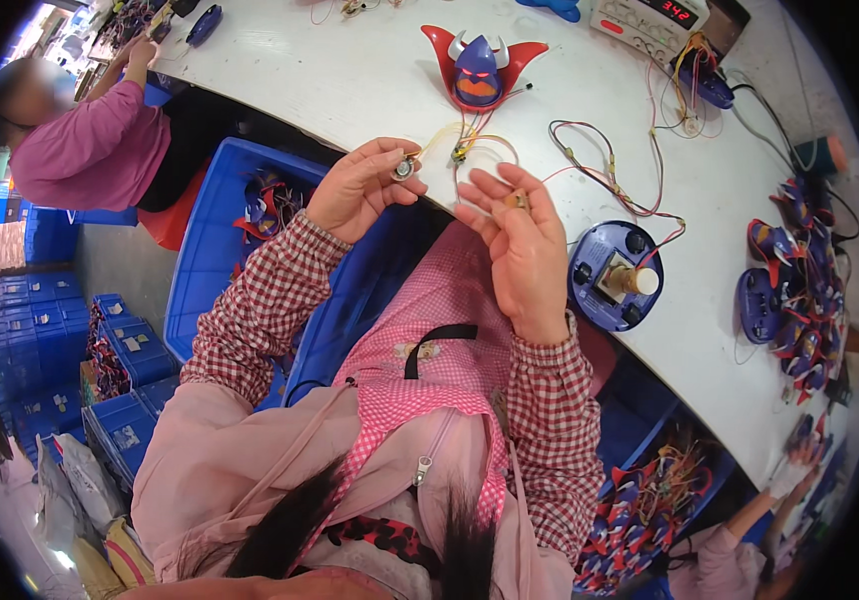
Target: Assembling and testing small electronic toy components at a factory workstation.
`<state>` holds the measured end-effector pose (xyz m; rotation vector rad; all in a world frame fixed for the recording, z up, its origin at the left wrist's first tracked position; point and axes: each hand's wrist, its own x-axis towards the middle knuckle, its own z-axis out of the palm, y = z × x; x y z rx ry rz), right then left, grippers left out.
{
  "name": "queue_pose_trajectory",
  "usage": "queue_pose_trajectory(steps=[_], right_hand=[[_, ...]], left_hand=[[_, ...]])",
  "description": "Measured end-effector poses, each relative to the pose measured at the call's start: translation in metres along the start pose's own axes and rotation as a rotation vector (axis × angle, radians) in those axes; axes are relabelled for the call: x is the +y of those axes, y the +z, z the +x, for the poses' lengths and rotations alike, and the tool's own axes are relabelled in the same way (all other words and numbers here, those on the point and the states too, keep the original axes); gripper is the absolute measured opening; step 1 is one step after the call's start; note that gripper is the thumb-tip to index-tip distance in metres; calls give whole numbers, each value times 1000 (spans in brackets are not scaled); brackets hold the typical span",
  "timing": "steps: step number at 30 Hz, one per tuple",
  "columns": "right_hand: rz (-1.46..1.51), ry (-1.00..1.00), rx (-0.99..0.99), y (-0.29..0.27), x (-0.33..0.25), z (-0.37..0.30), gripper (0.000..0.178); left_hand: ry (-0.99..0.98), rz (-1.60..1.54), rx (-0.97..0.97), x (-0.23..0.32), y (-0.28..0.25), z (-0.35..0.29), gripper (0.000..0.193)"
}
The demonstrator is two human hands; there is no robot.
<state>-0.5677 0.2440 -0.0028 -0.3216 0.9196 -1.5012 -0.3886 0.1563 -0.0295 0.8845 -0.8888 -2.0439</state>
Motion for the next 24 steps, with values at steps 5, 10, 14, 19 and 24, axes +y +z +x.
queue_pose_trajectory(steps=[5, 10, 14, 19, 24], right_hand=[[-48, 27, -59, -2, 5, -4, 36], [193, 126, -368, -21, 12, -1, 40], [66, -12, -206, -14, 23, -9, 36], [-9, -130, -99, -15, 36, -12, 31], [-116, -162, -92, -12, 37, -17, 25]], left_hand=[[40, -56, -15, -7, 18, -11, 22], [86, -29, -137, -22, 16, -12, 24], [-28, -87, -202, -26, 15, -14, 30], [-24, 32, -181, -26, 21, -22, 34], [54, 190, -162, -22, 29, -32, 35]])
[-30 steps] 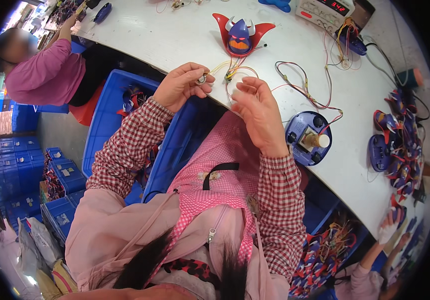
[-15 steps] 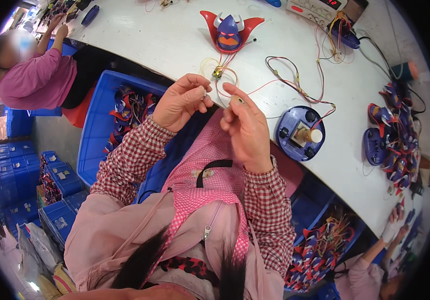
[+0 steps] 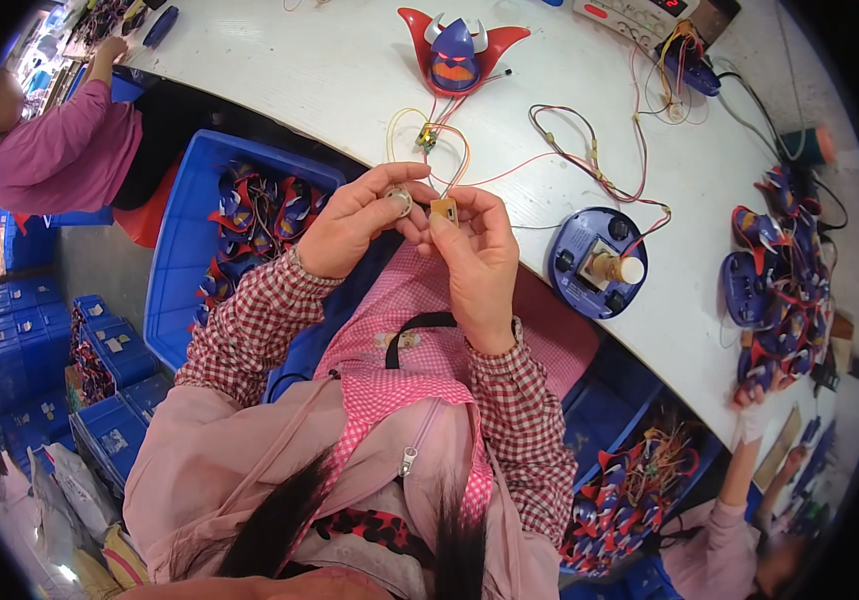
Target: Assembling and testing small electronic toy components at a factory workstation.
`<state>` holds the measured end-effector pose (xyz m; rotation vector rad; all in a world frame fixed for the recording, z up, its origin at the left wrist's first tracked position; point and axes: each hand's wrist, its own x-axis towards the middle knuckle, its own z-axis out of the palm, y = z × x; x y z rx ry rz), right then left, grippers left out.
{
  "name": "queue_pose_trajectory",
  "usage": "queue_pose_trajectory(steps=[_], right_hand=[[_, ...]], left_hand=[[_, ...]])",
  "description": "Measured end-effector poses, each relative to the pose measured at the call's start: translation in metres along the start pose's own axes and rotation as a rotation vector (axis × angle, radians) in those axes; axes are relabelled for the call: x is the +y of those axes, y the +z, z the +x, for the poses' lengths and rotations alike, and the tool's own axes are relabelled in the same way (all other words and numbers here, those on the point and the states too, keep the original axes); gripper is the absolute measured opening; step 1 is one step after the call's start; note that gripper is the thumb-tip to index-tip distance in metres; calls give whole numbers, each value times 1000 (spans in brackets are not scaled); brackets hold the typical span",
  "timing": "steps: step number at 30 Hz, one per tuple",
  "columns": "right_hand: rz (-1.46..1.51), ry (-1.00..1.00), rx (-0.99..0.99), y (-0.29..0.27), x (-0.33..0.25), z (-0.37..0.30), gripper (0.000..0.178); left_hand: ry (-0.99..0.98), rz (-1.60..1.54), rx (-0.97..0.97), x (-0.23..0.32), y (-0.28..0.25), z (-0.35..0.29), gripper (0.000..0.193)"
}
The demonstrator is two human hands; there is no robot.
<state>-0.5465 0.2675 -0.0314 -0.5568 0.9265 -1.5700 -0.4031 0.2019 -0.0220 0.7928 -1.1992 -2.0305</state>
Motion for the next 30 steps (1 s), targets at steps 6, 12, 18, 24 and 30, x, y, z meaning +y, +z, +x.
queue_pose_trajectory(steps=[6, 12, 18, 24, 30], right_hand=[[-62, 0, 4, -1, 1, -5, 26], [-203, -60, -43, -2, 7, -8, 28], [-97, -47, -35, 2, 12, -10, 33], [-287, -77, -94, -5, 9, -15, 31], [-1010, -541, -133, -12, -11, -11, 21]], left_hand=[[18, 151, 27, 0, 1, -8, 33], [-1, 223, 44, -6, -3, -12, 25], [-67, 189, 38, 1, -1, -7, 21], [-101, 194, -3, 0, -5, 3, 20], [-55, 400, 36, 4, -4, 5, 20]])
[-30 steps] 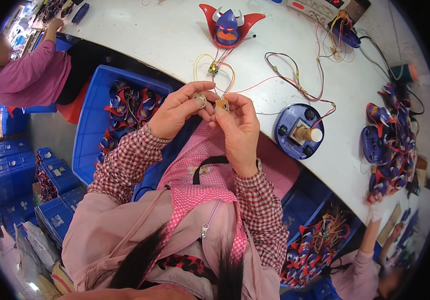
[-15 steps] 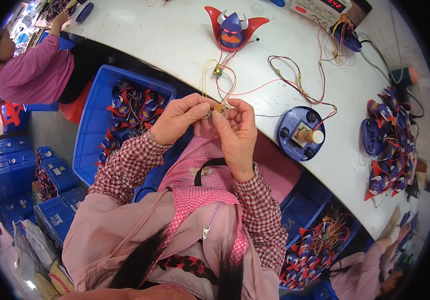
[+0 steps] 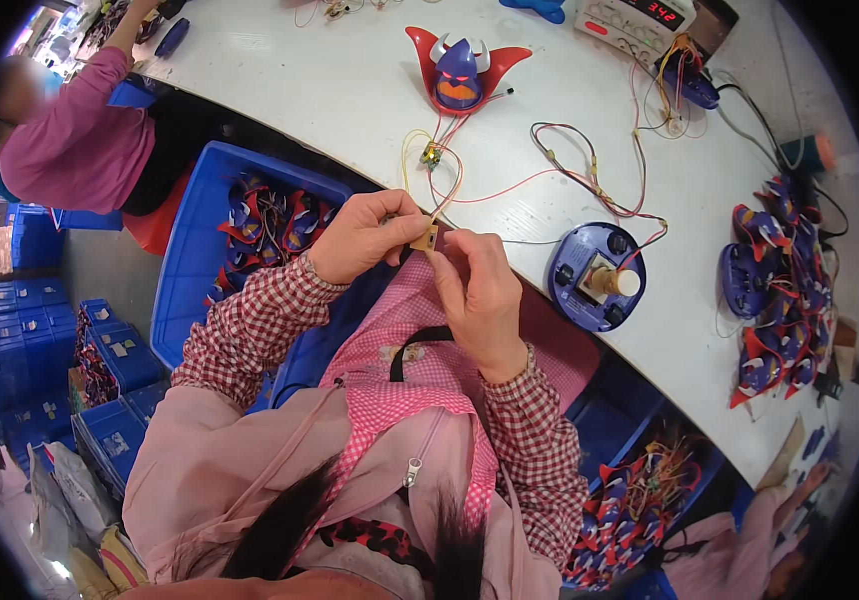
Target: Assembling and testing small electronic toy components at a factory workstation.
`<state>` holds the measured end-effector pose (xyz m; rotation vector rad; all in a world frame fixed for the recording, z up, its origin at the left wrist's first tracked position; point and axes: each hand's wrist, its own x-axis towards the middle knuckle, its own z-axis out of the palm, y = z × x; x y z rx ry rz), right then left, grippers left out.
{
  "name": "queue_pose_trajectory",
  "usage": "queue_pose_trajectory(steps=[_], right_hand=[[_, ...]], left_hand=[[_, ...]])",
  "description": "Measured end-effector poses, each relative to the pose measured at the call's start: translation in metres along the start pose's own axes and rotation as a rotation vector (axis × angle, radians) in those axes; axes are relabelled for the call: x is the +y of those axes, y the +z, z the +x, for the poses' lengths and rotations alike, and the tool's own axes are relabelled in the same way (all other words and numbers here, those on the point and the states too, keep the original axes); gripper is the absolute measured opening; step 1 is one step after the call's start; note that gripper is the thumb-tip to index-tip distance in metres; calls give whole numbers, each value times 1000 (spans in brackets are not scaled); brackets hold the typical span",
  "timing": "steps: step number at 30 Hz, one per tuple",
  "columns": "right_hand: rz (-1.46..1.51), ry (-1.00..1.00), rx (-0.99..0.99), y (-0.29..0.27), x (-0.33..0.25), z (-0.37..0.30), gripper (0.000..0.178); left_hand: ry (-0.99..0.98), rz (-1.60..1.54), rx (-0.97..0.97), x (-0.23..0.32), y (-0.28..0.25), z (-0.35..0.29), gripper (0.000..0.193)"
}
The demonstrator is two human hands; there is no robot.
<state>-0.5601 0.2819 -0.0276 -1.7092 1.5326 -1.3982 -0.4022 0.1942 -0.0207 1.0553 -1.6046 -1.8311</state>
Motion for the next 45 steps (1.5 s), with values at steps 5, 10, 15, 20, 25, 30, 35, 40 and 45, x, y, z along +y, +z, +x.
queue_pose_trajectory(steps=[5, 10, 15, 20, 25, 30, 35, 40, 45], right_hand=[[-46, -119, 3, 0, -2, 6, 17], [-34, -117, -4, 3, 1, 3, 18], [-36, -135, -1, 5, 7, -1, 17], [-45, -154, 33, 7, 10, -2, 16], [-43, -151, 47, 7, 9, -3, 15], [-54, -140, 56, 8, 9, -5, 15], [-68, -159, 70, 9, 11, -7, 16], [-69, -201, 91, 12, 15, -8, 16], [-55, -166, 97, 5, 20, -14, 18]], left_hand=[[-22, 88, 15, 2, 7, -1, 20], [-29, 101, 18, -2, 6, -1, 21], [-30, 89, 28, -6, 9, -1, 20], [-72, 35, 40, -6, 13, -2, 20], [-65, -14, 63, -8, 16, -2, 20], [-66, -50, 71, -8, 19, -3, 20], [-62, -125, 90, -15, 23, -2, 20], [-97, -150, 98, -14, 24, -5, 19], [-6, 70, 106, -19, 22, -4, 14]])
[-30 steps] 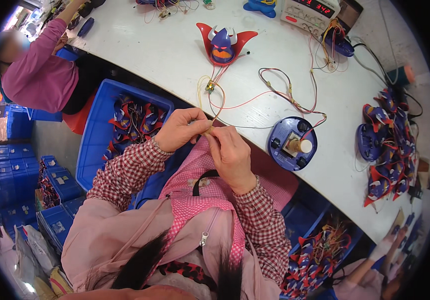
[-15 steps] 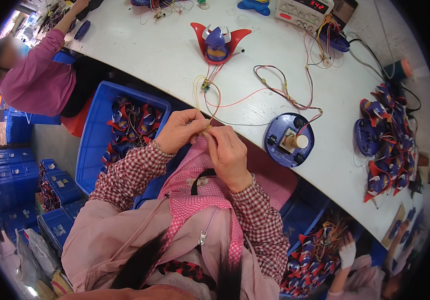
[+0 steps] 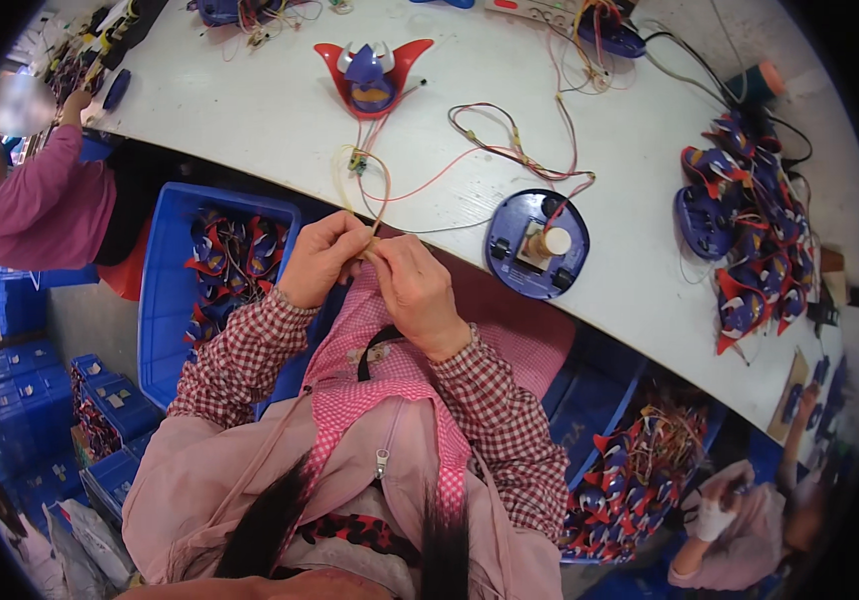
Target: Assembling and testing small electronic toy components at a factory workstation.
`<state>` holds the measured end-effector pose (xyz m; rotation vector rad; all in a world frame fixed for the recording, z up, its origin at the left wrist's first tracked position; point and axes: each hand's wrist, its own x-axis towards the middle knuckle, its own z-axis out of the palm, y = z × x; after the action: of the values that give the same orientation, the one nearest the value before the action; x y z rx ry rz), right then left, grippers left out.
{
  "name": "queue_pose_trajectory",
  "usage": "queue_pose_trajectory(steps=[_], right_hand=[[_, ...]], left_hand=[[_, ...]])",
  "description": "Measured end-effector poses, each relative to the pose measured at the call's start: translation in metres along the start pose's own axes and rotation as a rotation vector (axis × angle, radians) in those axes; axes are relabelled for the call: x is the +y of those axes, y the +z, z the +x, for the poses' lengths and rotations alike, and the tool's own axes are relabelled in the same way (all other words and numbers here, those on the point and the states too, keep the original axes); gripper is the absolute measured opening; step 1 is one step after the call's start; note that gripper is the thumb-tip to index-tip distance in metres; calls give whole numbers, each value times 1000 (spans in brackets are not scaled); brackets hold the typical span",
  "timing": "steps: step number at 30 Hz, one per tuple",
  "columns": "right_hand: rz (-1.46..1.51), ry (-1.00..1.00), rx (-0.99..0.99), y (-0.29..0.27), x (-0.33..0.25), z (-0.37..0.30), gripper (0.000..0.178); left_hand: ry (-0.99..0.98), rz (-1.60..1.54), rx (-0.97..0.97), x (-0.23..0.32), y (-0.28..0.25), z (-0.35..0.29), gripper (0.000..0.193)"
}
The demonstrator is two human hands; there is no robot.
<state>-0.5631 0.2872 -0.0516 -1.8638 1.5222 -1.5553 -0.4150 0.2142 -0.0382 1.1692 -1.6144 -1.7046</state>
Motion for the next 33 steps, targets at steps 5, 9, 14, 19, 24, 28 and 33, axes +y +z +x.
queue_pose_trajectory(steps=[5, 9, 14, 19, 24, 28, 33], right_hand=[[-120, 98, -1, -70, -30, -16, 30], [12, 378, 346, -123, -30, -16, 45], [-108, 379, 108, -126, -18, 24, 36], [-233, 221, 11, -124, 11, 19, 24], [-356, 43, -56, -130, 5, 11, 14], [-318, -59, 104, -150, 7, 15, 12], [-221, 356, 334, -206, 65, 35, 15]], left_hand=[[649, 826, 435, 20, 10, -13, 37], [755, 786, 194, 40, 27, -24, 66], [836, 691, -58, 32, 112, 44, 108], [811, 739, -21, 10, 128, 49, 110], [807, 750, 12, 11, 134, 48, 112], [753, 712, -4, 17, 131, 50, 112], [816, 657, 28, 24, 123, 43, 101]])
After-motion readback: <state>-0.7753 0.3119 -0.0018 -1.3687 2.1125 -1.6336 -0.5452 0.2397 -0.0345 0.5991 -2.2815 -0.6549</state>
